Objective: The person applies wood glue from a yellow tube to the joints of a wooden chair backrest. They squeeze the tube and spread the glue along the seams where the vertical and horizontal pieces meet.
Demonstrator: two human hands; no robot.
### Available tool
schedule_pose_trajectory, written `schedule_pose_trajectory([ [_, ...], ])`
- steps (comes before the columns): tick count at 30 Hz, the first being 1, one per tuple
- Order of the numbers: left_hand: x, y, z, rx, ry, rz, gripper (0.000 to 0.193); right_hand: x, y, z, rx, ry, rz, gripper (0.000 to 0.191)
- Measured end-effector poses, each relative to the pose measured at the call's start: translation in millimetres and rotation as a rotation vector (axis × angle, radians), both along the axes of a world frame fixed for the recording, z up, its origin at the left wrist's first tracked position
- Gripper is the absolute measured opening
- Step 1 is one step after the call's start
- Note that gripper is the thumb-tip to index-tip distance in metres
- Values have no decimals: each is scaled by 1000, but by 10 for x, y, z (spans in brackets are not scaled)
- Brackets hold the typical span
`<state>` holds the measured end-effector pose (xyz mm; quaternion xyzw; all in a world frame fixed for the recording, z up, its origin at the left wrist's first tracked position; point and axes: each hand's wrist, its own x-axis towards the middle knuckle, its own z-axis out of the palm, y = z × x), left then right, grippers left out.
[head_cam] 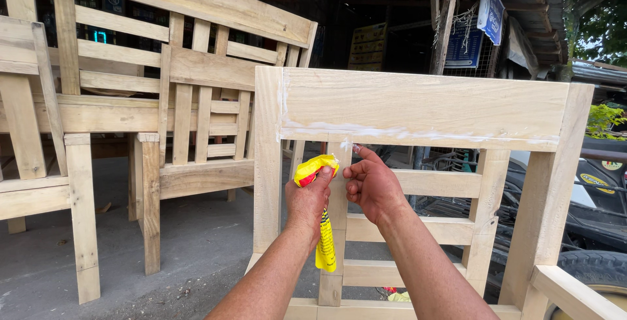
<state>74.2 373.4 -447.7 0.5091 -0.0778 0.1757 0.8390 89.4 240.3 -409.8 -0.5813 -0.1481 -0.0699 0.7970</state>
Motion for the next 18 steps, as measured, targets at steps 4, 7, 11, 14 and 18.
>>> schedule_pose_trajectory([
  [4,2,-6,2,-4,12,3,21,25,-11,8,28,8,25,70],
  [7,2,-9,13,4,22,-2,22,26,-17,17,83,6,89,66],
  [11,-15,-16,20,3,13,6,23,-16,-5,7,108,6,125,67],
  [14,-28,-1,28,43,36,19,24,-66,16,-13,83,-5,92,71],
  [18,-23,2,35,36,23,15,25,-126,49,-34,66,-16,82,78],
])
